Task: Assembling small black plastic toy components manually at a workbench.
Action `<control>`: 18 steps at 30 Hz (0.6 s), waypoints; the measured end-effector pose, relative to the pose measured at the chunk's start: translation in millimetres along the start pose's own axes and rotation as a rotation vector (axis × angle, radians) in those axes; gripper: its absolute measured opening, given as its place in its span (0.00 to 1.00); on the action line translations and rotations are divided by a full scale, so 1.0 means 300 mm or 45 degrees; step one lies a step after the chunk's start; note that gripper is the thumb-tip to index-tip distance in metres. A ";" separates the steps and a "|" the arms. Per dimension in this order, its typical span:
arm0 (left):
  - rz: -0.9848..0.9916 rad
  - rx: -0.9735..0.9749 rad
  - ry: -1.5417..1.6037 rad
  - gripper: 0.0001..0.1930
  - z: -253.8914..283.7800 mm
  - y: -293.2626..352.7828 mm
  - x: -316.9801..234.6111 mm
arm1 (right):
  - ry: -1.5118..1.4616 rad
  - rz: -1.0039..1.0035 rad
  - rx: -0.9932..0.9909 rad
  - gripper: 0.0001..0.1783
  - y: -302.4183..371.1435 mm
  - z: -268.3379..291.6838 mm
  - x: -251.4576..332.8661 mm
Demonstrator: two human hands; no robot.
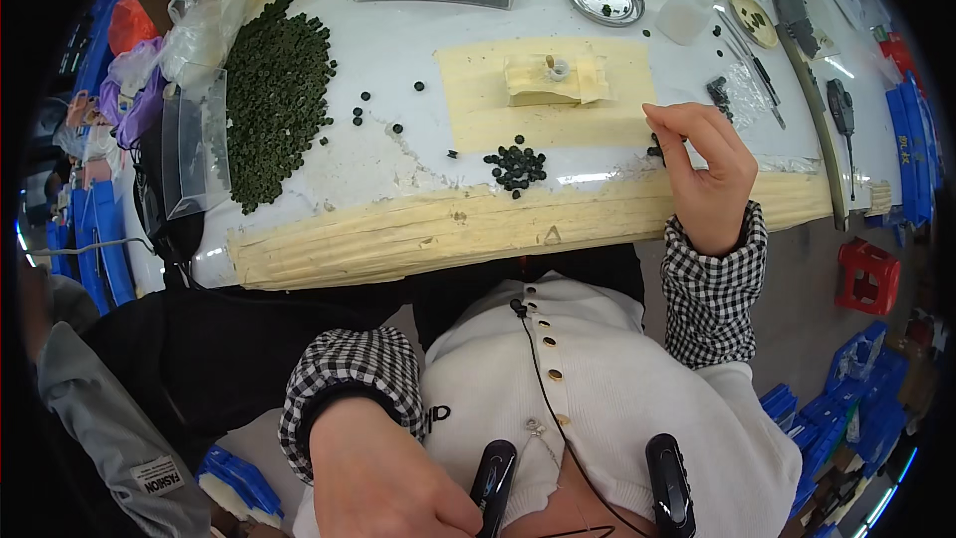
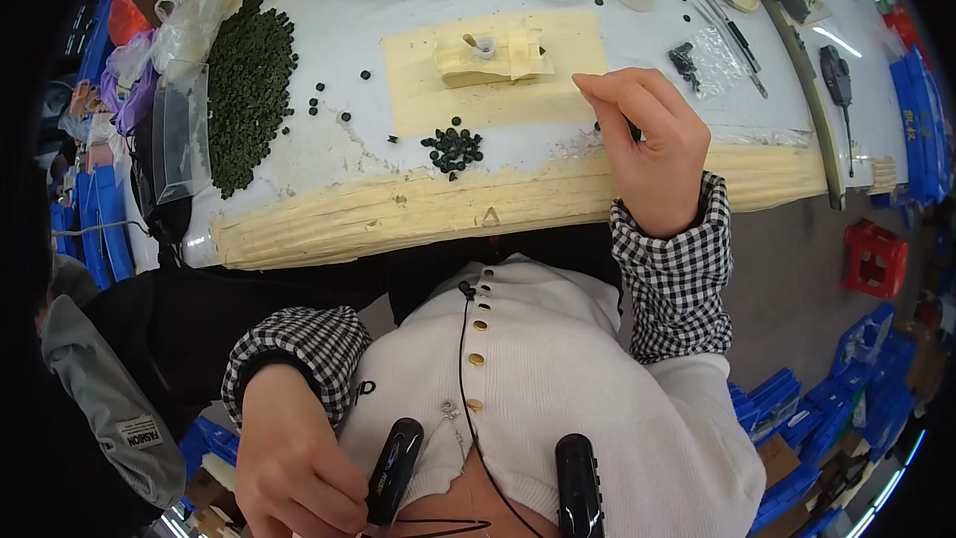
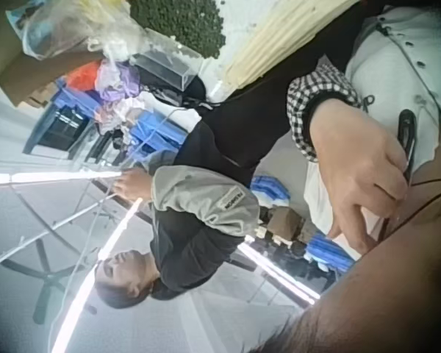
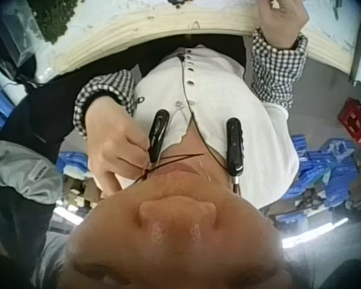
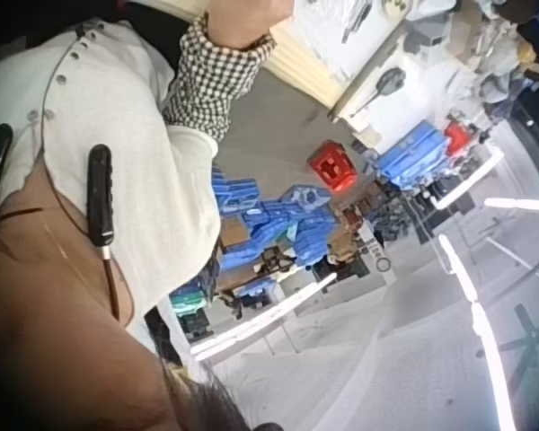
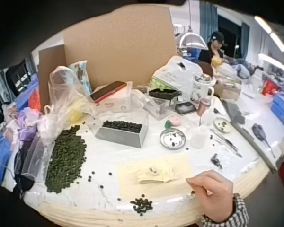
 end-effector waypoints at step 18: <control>1.290 -0.523 -1.460 0.07 0.119 0.434 0.187 | -0.078 -0.050 0.254 0.08 0.073 -0.056 0.067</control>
Point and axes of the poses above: each hand's wrist, its own y-axis away from the middle knuckle, its own z-axis out of the back of the hand, x = y × z, the point moved 2 cm from there along -y, towards the middle knuckle, and after that the axes turned 15 degrees about -z, right-handed, at the moved point
